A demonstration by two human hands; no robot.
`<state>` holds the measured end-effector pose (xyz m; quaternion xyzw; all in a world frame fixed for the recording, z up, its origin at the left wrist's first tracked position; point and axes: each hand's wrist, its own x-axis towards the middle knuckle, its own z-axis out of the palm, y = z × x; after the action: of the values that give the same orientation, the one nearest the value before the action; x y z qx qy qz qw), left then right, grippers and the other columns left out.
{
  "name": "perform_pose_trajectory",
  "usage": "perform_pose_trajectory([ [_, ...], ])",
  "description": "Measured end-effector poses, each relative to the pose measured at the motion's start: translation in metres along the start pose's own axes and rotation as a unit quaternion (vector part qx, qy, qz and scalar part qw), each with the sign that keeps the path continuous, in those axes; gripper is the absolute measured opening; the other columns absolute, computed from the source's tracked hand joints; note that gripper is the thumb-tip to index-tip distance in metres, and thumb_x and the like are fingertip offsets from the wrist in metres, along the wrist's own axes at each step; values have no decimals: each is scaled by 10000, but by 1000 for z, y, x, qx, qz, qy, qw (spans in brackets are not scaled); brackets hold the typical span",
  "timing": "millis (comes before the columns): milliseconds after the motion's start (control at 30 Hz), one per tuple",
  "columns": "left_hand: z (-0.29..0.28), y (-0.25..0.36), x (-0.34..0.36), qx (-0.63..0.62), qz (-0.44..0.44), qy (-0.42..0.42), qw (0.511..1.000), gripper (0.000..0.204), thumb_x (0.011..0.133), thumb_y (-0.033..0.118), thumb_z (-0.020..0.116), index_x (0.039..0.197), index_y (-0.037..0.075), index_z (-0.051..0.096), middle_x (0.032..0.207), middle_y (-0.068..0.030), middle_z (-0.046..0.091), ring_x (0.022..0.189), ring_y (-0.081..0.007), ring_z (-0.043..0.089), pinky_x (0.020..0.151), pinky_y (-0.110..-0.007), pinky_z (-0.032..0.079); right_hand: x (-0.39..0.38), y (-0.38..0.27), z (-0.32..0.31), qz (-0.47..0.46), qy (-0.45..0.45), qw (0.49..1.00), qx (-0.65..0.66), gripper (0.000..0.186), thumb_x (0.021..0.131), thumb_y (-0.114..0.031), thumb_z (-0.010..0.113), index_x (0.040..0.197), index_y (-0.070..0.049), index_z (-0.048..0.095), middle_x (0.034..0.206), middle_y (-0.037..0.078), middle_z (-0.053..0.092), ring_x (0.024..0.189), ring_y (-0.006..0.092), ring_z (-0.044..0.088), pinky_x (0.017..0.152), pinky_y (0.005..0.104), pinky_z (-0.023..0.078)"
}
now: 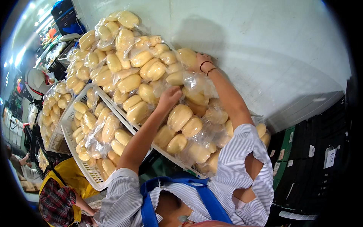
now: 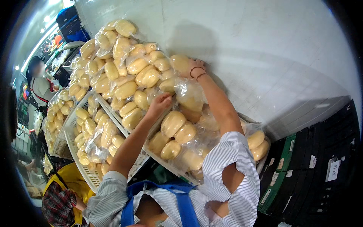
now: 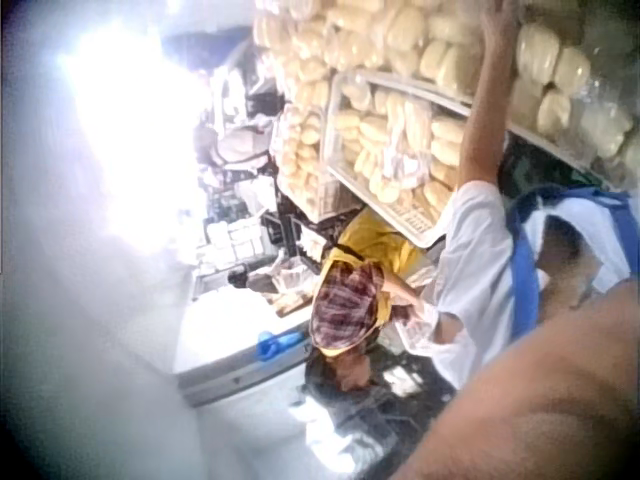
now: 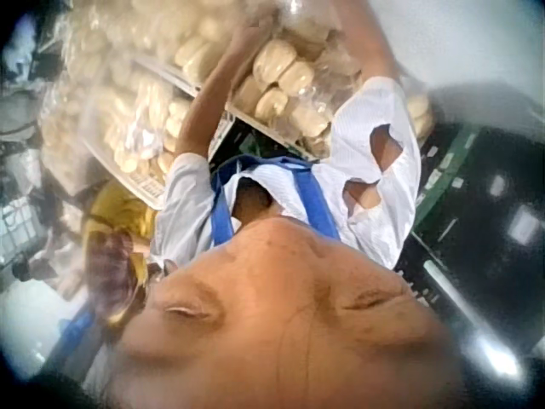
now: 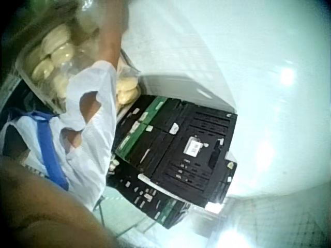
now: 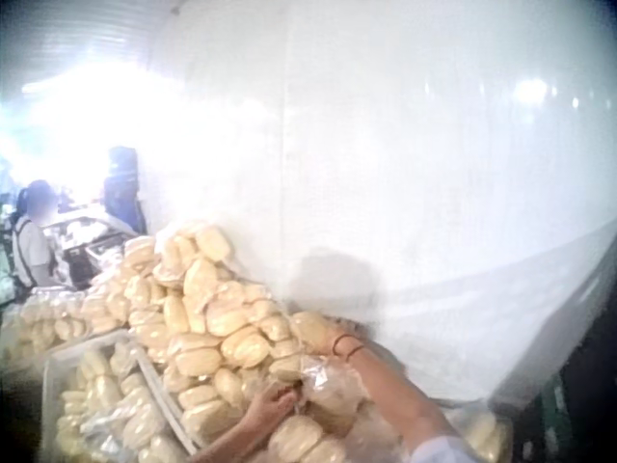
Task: The person packs pre-packaged dough buns from a large supply into white plastic baskets. They handle the items by hand, arranging them neatly within the baskets and occasionally moving the baskets to different locations in the workspace.
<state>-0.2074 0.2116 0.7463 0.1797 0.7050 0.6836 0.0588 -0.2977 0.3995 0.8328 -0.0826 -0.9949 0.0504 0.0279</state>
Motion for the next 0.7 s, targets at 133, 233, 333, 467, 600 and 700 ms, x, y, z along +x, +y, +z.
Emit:
perform_pose_trajectory([
  [133,8,8,25,-299,-134,-38,944,288,831,263,448,975,15,475,945,-83,540,863,-192,516,776,-306,403,-2,8,-1,-28,12,995,96,860,503,-490,682,1143,-7,370,1047,170,505,975,264,490,846,335,381],
  [233,4,24,33,-346,-135,-31,928,387,841,367,396,1045,40,431,995,-85,528,899,-190,499,796,-322,384,-14,13,-19,-92,2,954,287,782,529,-483,663,1094,-3,413,1028,179,511,937,292,501,814,336,395],
  [333,1,40,36,-392,-74,-74,914,508,834,454,354,1144,53,376,1002,-86,523,913,-212,496,800,-341,396,-44,4,-41,-188,67,942,270,778,537,-503,647,1083,1,418,1002,181,510,920,317,486,794,356,390],
  [467,-10,42,10,-442,-11,-80,893,538,834,451,347,1179,39,322,1080,-118,481,999,-263,464,841,-375,384,-118,-37,-26,-306,213,901,223,782,580,-473,636,1138,8,374,1029,202,463,993,348,414,847,407,335],
  [600,-44,21,-53,-363,56,152,917,617,814,448,392,1242,35,225,1218,-143,358,1105,-274,380,915,-398,329,-138,0,-14,-397,31,818,414,827,562,-418,673,1189,-6,326,1118,215,403,1090,360,336,916,395,279],
  [700,-76,-2,-104,-431,19,167,887,537,847,385,356,1240,38,240,1220,-124,367,1109,-277,374,930,-406,304,-127,33,-2,-299,126,939,110,872,544,-407,690,1235,-72,276,1212,193,316,1138,346,289,929,425,250],
])
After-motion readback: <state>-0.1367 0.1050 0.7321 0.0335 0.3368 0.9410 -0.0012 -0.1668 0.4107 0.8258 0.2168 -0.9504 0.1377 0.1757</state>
